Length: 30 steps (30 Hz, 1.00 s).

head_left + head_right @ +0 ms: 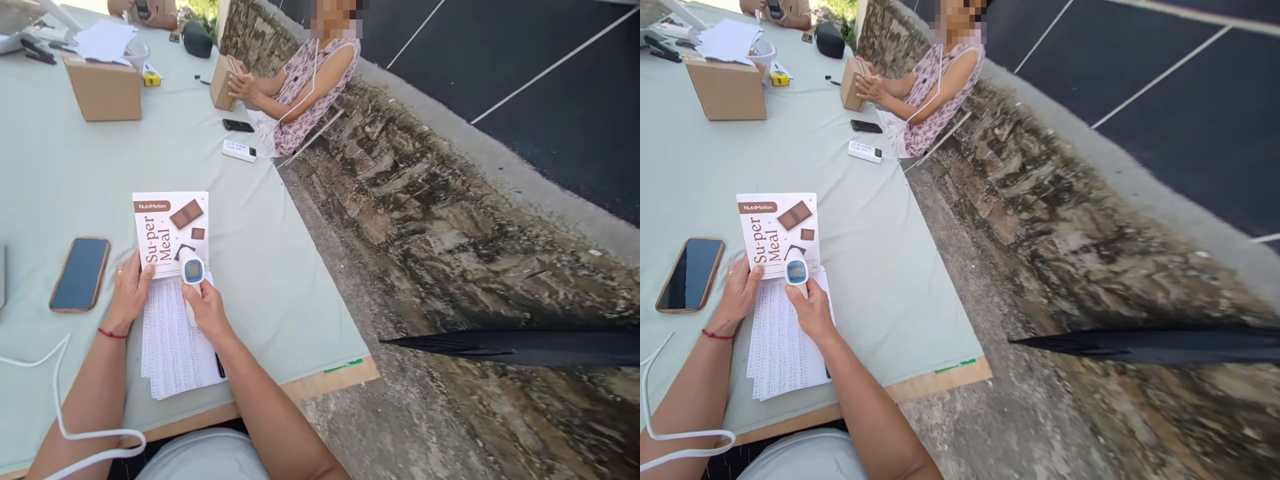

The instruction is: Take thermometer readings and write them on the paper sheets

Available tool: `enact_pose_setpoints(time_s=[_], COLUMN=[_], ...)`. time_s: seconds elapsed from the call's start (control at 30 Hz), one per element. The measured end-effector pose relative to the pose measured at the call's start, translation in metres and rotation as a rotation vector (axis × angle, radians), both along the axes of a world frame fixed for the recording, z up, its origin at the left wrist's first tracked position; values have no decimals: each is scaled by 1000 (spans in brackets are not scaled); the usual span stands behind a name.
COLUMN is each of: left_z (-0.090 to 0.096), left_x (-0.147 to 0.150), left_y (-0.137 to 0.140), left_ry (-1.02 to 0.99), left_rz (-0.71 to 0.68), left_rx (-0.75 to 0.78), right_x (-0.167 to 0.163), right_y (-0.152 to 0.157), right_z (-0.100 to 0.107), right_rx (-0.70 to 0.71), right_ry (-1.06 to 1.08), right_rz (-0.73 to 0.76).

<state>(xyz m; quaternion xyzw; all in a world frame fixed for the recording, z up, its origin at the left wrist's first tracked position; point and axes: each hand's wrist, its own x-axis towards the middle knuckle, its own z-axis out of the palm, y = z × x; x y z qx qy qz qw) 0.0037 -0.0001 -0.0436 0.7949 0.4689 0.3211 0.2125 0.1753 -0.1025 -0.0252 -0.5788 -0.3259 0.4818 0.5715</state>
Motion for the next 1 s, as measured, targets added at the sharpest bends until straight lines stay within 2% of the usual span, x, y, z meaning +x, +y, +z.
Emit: enact_pose_setpoints(time_s=[0.3,0.5,0.77,1.0], left_z=[-2,-10,-3,-5], left_x=[-4,-6,-2,-2], left_y=[11,16,13,14], left_ry=[50,86,144,150], left_rz=[65,103,172,169], left_rx=[104,59,-21,-14], right_x=[-15,-14,-17,-16], right_y=[17,22,26,23], right_z=[-1,-7,-12,-18], right_rx=[50,59,31,23], right_ry=[72,50,71,26], right_rz=[-56,-38,-2,16])
